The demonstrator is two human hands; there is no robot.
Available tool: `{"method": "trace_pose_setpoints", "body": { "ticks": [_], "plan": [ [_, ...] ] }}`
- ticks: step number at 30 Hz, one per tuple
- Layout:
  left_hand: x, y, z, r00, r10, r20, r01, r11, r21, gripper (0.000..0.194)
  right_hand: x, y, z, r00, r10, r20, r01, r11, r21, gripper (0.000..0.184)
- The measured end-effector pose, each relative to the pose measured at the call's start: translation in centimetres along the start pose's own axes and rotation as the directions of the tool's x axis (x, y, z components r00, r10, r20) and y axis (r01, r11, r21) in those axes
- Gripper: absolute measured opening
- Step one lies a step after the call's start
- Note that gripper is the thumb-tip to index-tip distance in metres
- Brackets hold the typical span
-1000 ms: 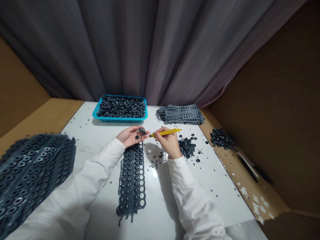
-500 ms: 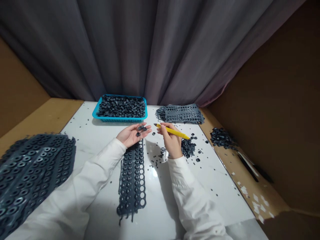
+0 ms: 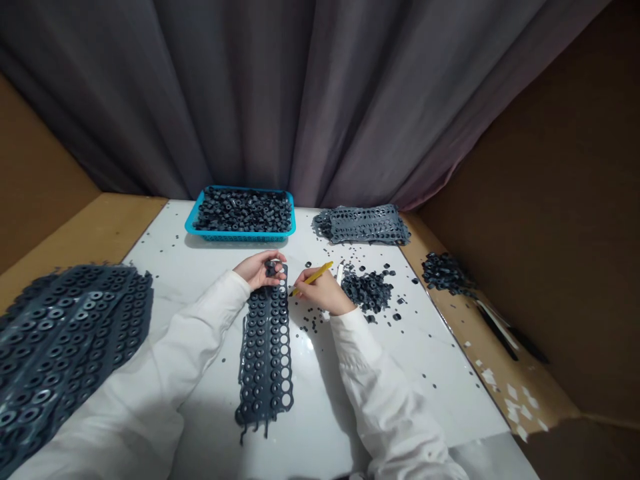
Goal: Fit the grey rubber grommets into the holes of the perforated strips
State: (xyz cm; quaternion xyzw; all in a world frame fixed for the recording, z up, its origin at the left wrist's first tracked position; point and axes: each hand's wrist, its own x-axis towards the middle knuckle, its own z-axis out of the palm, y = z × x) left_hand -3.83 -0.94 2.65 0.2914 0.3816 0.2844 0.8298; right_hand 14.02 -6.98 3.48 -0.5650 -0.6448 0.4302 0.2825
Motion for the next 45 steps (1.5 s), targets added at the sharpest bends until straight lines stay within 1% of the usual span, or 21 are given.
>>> {"method": "trace_pose_setpoints", "body": {
  "ticks": [3, 5, 6, 7, 8, 10, 11, 12, 15, 18, 21, 24, 27, 30, 34, 37, 39, 41, 42, 43, 45],
  "plan": [
    [0.6, -1.0, -0.1, 0.999, 0.003, -0.039, 0.004, 0.985, 0.174, 0.014, 0.0, -0.2, 0.4, 1.000, -0.011, -0.009, 0.011, 0.999, -0.046, 0.012],
    [0.8, -1.3, -0.4, 0.995, 0.064, -0.077, -0.031, 0.927, 0.374, 0.015, 0.1, -0.2, 0.6, 0.999, -0.030, -0.012, 0.029, 0.996, -0.082, 0.012],
    [0.8, -1.4, -0.5, 0.988, 0.124, -0.088, -0.061, 0.853, 0.518, 0.016, 0.1, -0.2, 0.7, 0.999, -0.038, -0.013, 0.037, 0.994, -0.099, 0.012],
    [0.8, -1.4, -0.7, 0.978, 0.196, -0.074, -0.098, 0.741, 0.664, 0.017, 0.1, -0.1, 0.8, 0.999, -0.044, -0.012, 0.042, 0.993, -0.115, 0.012],
    [0.7, -1.3, -0.8, 0.965, 0.259, -0.031, -0.138, 0.608, 0.782, 0.016, 0.1, -0.1, 0.8, 0.999, -0.046, -0.012, 0.044, 0.991, -0.126, 0.013],
    [0.4, -1.0, -1.0, 0.947, 0.309, 0.091, -0.209, 0.376, 0.902, 0.013, 0.2, 0.1, 1.0, 0.999, -0.047, -0.015, 0.044, 0.990, -0.136, 0.013],
    [0.2, -0.8, -1.1, 0.944, 0.297, 0.142, -0.232, 0.294, 0.927, 0.014, 0.3, 0.2, 1.0, 0.999, -0.048, -0.015, 0.045, 0.990, -0.136, 0.013],
    [0.0, -0.7, -1.1, 0.948, 0.268, 0.174, -0.239, 0.233, 0.943, 0.017, 0.3, 0.2, 1.1, 0.999, -0.049, -0.014, 0.047, 0.990, -0.135, 0.013],
    [-0.3, -0.6, -0.9, 0.964, 0.191, 0.187, -0.209, 0.103, 0.972, 0.026, 0.4, 0.4, 1.1, 0.999, -0.052, -0.009, 0.050, 0.989, -0.140, 0.013],
    [-0.2, -1.0, -0.4, 0.961, 0.181, 0.209, -0.206, -0.036, 0.978, 0.025, 0.4, 0.3, 1.2, 0.999, -0.032, -0.009, 0.030, 0.989, -0.147, 0.013],
    [0.1, -1.4, 0.0, 0.954, 0.169, 0.249, -0.225, -0.148, 0.963, 0.020, 0.4, 0.2, 1.2, 0.999, -0.034, -0.013, 0.031, 0.981, -0.191, 0.013],
    [0.4, -1.8, 0.1, 0.947, 0.155, 0.281, -0.244, -0.219, 0.945, 0.015, 0.2, -0.2, 1.3, 0.998, -0.051, -0.026, 0.042, 0.964, -0.261, 0.014],
    [0.5, -2.1, 0.1, 0.939, 0.164, 0.303, -0.259, -0.241, 0.935, 0.012, 0.1, -0.6, 1.5, 0.998, -0.055, -0.036, 0.041, 0.946, -0.320, 0.014],
    [0.7, -2.5, 0.2, 0.928, 0.178, 0.326, -0.283, -0.232, 0.931, 0.009, 0.0, -0.8, 1.5, 0.997, -0.066, -0.032, 0.051, 0.936, -0.347, 0.014],
    [1.0, -3.1, 0.5, 0.915, 0.181, 0.360, -0.323, -0.205, 0.924, 0.007, 0.1, -0.5, 1.4, 0.997, -0.066, -0.034, 0.051, 0.942, -0.332, 0.016],
    [0.4, -2.1, 0.5, 0.906, 0.176, 0.386, -0.357, -0.175, 0.917, 0.006, 0.1, -0.4, 1.3, 0.998, -0.062, -0.029, 0.049, 0.943, -0.330, 0.016],
    [-0.6, -0.6, 0.3, 0.880, 0.244, 0.407, -0.393, -0.102, 0.914, 0.009, 0.1, -0.4, 1.3, 0.998, -0.060, -0.029, 0.047, 0.945, -0.323, 0.016],
    [-1.8, 1.2, -0.2, 0.844, 0.374, 0.384, -0.423, 0.024, 0.906, 0.019, 0.2, -0.4, 1.1, 0.998, -0.064, -0.026, 0.054, 0.955, -0.292, 0.016],
    [-2.3, 1.9, -0.5, 0.837, 0.418, 0.354, -0.424, 0.084, 0.902, 0.022, 0.2, -0.4, 1.0, 0.997, -0.072, -0.023, 0.063, 0.961, -0.269, 0.016],
    [-2.7, 2.4, -0.8, 0.843, 0.427, 0.328, -0.418, 0.135, 0.898, 0.025, 0.2, -0.4, 0.9, 0.997, -0.080, -0.021, 0.073, 0.967, -0.244, 0.016],
    [-2.9, 2.5, -1.3, 0.881, 0.368, 0.299, -0.388, 0.198, 0.900, 0.025, 0.0, -0.3, 0.5, 0.996, -0.090, -0.029, 0.083, 0.978, -0.192, 0.014]
  ]
}}
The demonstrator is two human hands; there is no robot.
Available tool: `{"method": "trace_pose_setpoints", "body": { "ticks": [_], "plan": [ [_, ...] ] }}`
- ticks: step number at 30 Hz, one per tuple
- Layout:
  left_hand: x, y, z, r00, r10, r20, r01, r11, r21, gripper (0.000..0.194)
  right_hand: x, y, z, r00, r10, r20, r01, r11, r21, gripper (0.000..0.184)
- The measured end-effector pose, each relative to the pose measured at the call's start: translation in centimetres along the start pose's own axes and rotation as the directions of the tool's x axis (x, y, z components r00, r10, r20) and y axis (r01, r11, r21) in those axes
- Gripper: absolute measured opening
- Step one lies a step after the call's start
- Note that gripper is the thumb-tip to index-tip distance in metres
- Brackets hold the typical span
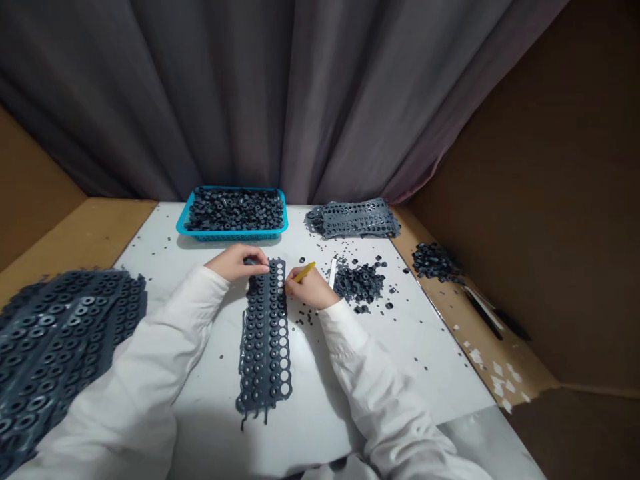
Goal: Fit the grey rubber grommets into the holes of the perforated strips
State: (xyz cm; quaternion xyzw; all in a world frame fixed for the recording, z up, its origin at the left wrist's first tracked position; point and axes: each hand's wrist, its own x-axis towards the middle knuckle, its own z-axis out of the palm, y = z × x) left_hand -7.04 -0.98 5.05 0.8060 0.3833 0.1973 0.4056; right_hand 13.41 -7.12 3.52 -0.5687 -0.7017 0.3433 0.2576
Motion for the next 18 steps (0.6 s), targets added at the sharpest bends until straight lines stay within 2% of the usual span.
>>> {"method": "trace_pose_setpoints", "body": {
  "ticks": [4, 7, 9, 12, 15, 18],
  "plan": [
    [0.3, -0.4, 2.7, 0.989, -0.073, 0.127, 0.075, 0.997, -0.009, 0.020, -1.3, 0.4, -0.3, 0.998, 0.044, -0.035, -0.041, 0.996, 0.080, 0.012],
    [0.9, 0.0, 4.9, 0.989, -0.071, 0.131, 0.061, 0.995, 0.078, 0.024, -2.8, 0.8, 0.3, 0.996, 0.071, -0.059, -0.064, 0.990, 0.122, 0.012],
    [1.1, 0.2, 5.6, 0.993, -0.052, 0.108, 0.035, 0.987, 0.154, 0.022, -3.6, 1.2, 0.9, 0.992, 0.083, -0.094, -0.069, 0.987, 0.144, 0.012],
    [0.9, -0.1, 5.9, 0.994, -0.020, 0.103, -0.001, 0.980, 0.201, 0.017, -4.2, 1.7, 1.7, 0.987, 0.104, -0.126, -0.081, 0.981, 0.177, 0.013],
    [0.3, -0.6, 5.7, 0.992, -0.039, 0.116, 0.014, 0.978, 0.208, 0.011, -4.2, 2.2, 2.1, 0.984, 0.127, -0.126, -0.092, 0.963, 0.255, 0.013],
    [-0.1, -0.9, 5.5, 0.991, -0.053, 0.124, 0.025, 0.977, 0.213, 0.014, -4.1, 2.6, 2.4, 0.985, 0.129, -0.118, -0.085, 0.944, 0.320, 0.012]
  ]
}}
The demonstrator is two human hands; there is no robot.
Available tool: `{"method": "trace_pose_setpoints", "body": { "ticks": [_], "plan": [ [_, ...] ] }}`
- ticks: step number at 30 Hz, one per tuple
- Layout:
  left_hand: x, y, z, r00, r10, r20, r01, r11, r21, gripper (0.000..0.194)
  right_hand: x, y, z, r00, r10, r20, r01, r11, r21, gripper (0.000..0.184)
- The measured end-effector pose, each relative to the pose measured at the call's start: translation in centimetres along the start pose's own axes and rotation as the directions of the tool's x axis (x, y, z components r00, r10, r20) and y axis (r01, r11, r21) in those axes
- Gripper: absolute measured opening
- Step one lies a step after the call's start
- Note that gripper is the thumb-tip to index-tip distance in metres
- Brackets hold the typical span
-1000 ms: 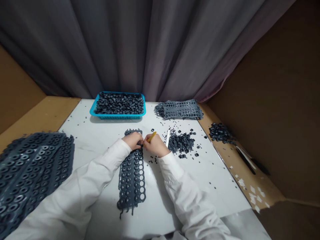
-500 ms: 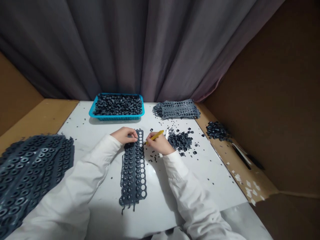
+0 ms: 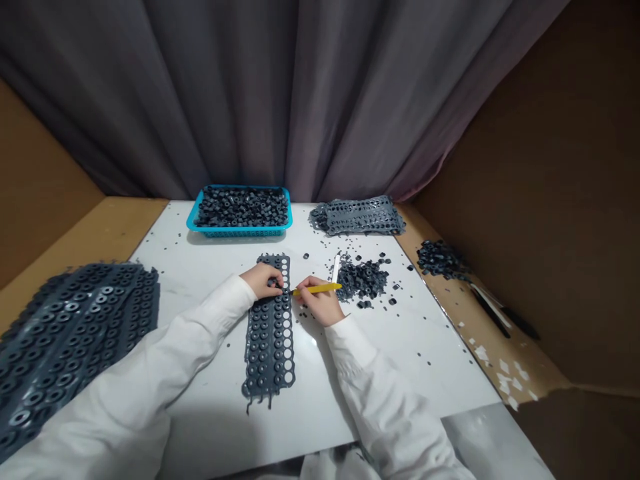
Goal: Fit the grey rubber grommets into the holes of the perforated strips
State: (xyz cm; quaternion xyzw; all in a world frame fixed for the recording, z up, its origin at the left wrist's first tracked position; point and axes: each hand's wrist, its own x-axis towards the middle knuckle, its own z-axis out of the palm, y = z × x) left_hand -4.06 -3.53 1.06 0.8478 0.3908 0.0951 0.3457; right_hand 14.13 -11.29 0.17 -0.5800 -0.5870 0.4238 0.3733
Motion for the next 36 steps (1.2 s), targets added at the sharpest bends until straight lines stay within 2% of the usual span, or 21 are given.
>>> {"method": "trace_pose_setpoints", "body": {
  "ticks": [5, 12, 18, 19, 21, 23, 24, 25, 26, 28, 30, 33, 36],
  "plan": [
    [0.6, 0.3, 0.2, 0.999, 0.045, 0.020, -0.046, 0.995, 0.093, 0.014, 0.0, 0.0, 0.2, 1.000, -0.007, -0.003, 0.007, 1.000, -0.026, 0.011],
    [2.0, 0.8, 0.7, 0.995, 0.050, 0.091, -0.061, 0.990, 0.125, 0.013, 0.1, -1.4, 0.7, 0.998, -0.037, -0.050, 0.023, 0.966, -0.259, 0.014],
    [1.1, 1.2, 0.9, 0.988, 0.106, 0.111, -0.119, 0.986, 0.119, 0.007, -0.3, -2.0, 1.1, 0.994, -0.068, -0.080, 0.033, 0.924, -0.381, 0.014],
    [0.7, 1.1, 0.8, 0.989, 0.119, 0.086, -0.127, 0.986, 0.103, 0.006, -0.3, -2.0, 1.2, 0.994, -0.066, -0.082, 0.030, 0.924, -0.382, 0.014],
    [-0.3, 0.8, 0.1, 0.991, 0.102, -0.081, -0.100, 0.994, 0.036, 0.011, -0.4, -2.0, 1.2, 0.995, -0.052, -0.080, 0.021, 0.937, -0.347, 0.014],
    [-1.2, 0.3, -0.7, 0.950, -0.015, -0.311, -0.014, 0.996, -0.092, 0.017, -0.5, -1.9, 1.1, 0.997, -0.030, -0.069, 0.010, 0.963, -0.271, 0.014],
    [-1.6, 0.1, -1.1, 0.919, -0.097, -0.382, 0.033, 0.985, -0.171, 0.019, -0.6, -1.7, 0.9, 0.998, -0.022, -0.062, 0.007, 0.975, -0.224, 0.014],
    [-1.9, -0.1, -1.4, 0.900, -0.174, -0.400, 0.075, 0.965, -0.250, 0.020, -0.7, -1.6, 0.8, 0.998, -0.017, -0.058, 0.006, 0.984, -0.176, 0.014],
    [-2.2, -0.2, -1.5, 0.898, -0.240, -0.370, 0.111, 0.935, -0.336, 0.021, -0.8, -1.4, 0.6, 0.998, -0.015, -0.062, 0.007, 0.992, -0.129, 0.014],
    [-2.6, -0.2, -1.2, 0.914, -0.343, -0.216, 0.178, 0.818, -0.546, 0.024, -1.1, -1.0, 0.1, 0.997, -0.020, -0.080, 0.015, 0.998, -0.054, 0.015],
    [-3.0, 0.2, -0.5, 0.918, -0.396, -0.008, 0.249, 0.594, -0.765, 0.027, -1.4, -0.6, -0.2, 0.995, -0.016, -0.096, 0.015, 1.000, -0.011, 0.015],
    [-3.5, 1.1, 0.7, 0.917, -0.329, 0.226, 0.305, 0.213, -0.928, 0.025, -1.8, -0.2, -0.4, 0.994, -0.003, -0.111, 0.006, 1.000, 0.029, 0.014],
    [-4.1, 1.9, 1.3, 0.919, -0.230, 0.319, 0.325, -0.013, -0.946, 0.020, -2.1, 0.0, -0.3, 0.988, 0.015, -0.155, 0.003, 0.994, 0.113, 0.015]
  ]
}}
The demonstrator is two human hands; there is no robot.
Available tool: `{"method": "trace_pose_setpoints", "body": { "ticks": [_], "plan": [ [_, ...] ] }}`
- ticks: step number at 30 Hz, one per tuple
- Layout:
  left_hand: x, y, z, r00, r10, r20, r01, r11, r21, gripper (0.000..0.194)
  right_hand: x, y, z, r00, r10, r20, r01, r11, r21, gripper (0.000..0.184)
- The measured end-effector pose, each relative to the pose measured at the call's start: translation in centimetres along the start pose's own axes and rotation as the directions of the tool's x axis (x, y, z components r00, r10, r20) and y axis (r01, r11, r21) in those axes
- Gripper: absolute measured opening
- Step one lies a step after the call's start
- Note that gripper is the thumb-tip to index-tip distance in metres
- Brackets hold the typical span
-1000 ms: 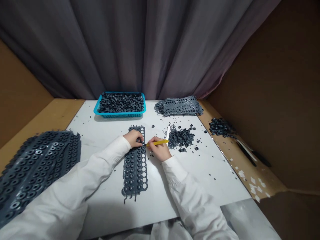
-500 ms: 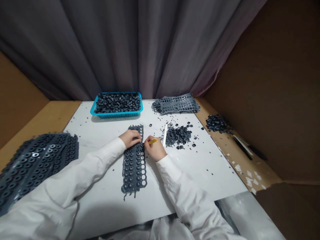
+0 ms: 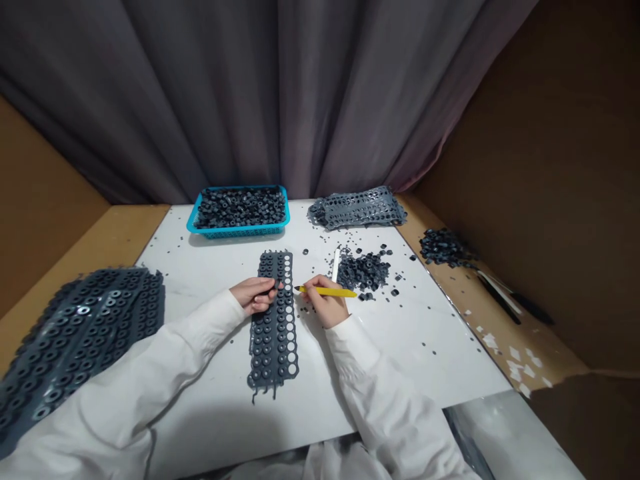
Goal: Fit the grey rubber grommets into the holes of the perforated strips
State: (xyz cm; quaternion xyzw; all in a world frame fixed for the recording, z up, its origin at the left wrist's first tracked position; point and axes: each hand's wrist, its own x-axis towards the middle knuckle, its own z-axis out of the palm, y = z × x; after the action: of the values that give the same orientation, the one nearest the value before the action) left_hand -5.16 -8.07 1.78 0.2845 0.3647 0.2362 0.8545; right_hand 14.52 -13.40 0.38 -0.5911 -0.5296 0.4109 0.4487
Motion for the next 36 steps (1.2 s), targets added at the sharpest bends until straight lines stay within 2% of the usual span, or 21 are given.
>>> {"method": "trace_pose_setpoints", "body": {
  "ticks": [3, 6, 10, 14, 18, 21, 25, 29, 33, 35, 36],
  "plan": [
    [-0.6, -0.3, 0.4, 0.997, -0.029, 0.070, 0.036, 0.995, -0.092, 0.018, -0.2, -0.1, 0.1, 0.999, 0.018, -0.036, -0.014, 0.993, 0.121, 0.017],
    [-0.8, -0.4, 0.7, 0.995, -0.021, 0.098, 0.030, 0.995, -0.098, 0.026, -0.4, -0.5, 0.1, 0.998, 0.014, -0.058, -0.001, 0.977, 0.215, 0.021],
    [-0.6, -0.9, 1.2, 0.999, 0.032, 0.042, -0.031, 0.999, -0.022, 0.038, -0.9, -1.2, 0.2, 0.995, -0.070, -0.070, 0.091, 0.926, 0.366, 0.027],
    [-0.5, -1.4, 1.7, 0.996, 0.094, 0.003, -0.094, 0.995, 0.028, 0.040, -1.6, -1.9, 0.6, 0.988, -0.154, -0.001, 0.138, 0.880, 0.455, 0.027],
    [-0.6, -1.7, 2.3, 0.996, 0.094, 0.003, -0.094, 0.996, -0.006, 0.039, -2.2, -2.6, 1.1, 0.971, -0.240, 0.025, 0.210, 0.893, 0.397, 0.018],
    [-0.7, -2.0, 2.9, 0.999, 0.038, -0.001, -0.038, 0.998, -0.055, 0.035, -2.5, -2.8, 1.4, 0.954, -0.301, 0.010, 0.282, 0.905, 0.320, 0.029],
    [-0.6, -2.5, 3.6, 0.999, -0.045, -0.017, 0.043, 0.995, -0.086, 0.028, -2.7, -2.7, 1.9, 0.959, -0.276, -0.064, 0.283, 0.920, 0.273, 0.030],
    [-0.4, -2.6, 4.0, 0.994, -0.102, -0.037, 0.097, 0.988, -0.119, 0.032, -2.7, -2.7, 1.8, 0.960, -0.251, -0.121, 0.273, 0.932, 0.238, 0.029],
    [-0.3, -1.4, 3.7, 0.979, -0.191, -0.068, 0.181, 0.974, -0.133, 0.035, -2.5, -2.8, 1.3, 0.957, -0.241, -0.162, 0.274, 0.934, 0.230, 0.031],
    [-0.2, 0.2, 2.9, 0.980, -0.146, -0.137, 0.133, 0.986, -0.101, 0.027, -2.4, -2.7, 1.1, 0.952, -0.248, -0.177, 0.283, 0.936, 0.209, 0.032],
    [-0.1, 1.2, 2.2, 0.980, -0.078, -0.185, 0.067, 0.996, -0.067, 0.021, -2.4, -2.6, 0.9, 0.950, -0.252, -0.183, 0.286, 0.940, 0.188, 0.032]
  ]
}}
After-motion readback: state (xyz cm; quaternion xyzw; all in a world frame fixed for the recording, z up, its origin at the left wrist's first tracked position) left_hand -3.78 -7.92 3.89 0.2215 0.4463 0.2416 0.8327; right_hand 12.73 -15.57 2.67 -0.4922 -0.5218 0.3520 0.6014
